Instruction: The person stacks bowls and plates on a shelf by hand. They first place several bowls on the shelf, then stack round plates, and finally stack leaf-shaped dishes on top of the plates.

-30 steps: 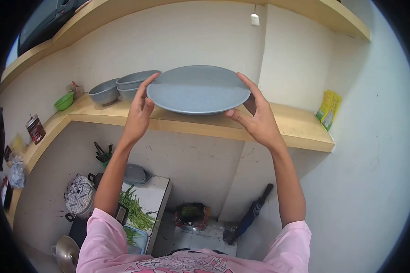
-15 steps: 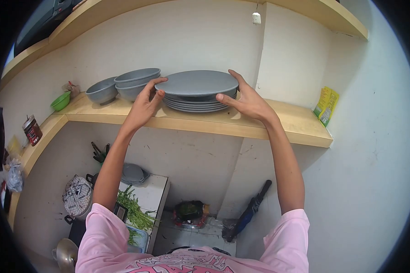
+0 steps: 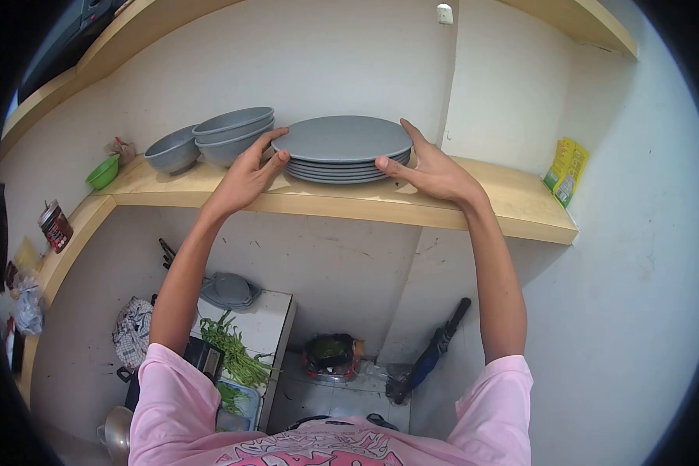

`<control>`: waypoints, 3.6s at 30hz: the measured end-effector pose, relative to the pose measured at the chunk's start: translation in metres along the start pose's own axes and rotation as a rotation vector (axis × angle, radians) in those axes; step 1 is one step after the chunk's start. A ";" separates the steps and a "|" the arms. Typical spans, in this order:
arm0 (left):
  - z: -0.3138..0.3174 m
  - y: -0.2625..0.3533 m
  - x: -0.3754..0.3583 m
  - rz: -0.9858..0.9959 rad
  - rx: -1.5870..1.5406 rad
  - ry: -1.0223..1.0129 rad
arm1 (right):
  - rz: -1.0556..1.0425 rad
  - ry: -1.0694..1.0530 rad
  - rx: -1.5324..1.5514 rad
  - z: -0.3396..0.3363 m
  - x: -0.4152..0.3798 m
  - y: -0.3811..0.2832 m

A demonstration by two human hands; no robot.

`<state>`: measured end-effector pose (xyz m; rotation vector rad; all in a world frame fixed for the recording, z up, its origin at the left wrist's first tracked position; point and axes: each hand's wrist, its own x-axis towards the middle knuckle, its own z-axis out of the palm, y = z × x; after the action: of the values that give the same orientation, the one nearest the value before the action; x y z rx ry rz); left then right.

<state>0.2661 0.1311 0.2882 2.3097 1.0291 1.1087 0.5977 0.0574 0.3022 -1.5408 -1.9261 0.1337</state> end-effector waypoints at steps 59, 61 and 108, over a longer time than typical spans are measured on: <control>-0.083 -0.093 -0.001 -0.034 -0.104 0.587 | -0.180 -0.037 -0.166 0.100 0.150 -0.161; -0.082 -0.094 0.000 -0.033 -0.118 0.586 | -0.188 -0.033 -0.161 0.100 0.151 -0.159; 0.121 -0.324 -0.545 -1.083 -0.634 0.532 | 0.442 -0.582 1.048 0.604 -0.187 -0.085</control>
<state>-0.0148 -0.0663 -0.2586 0.7332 1.5177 1.2619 0.2144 0.0529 -0.2079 -1.1688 -1.3884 1.6356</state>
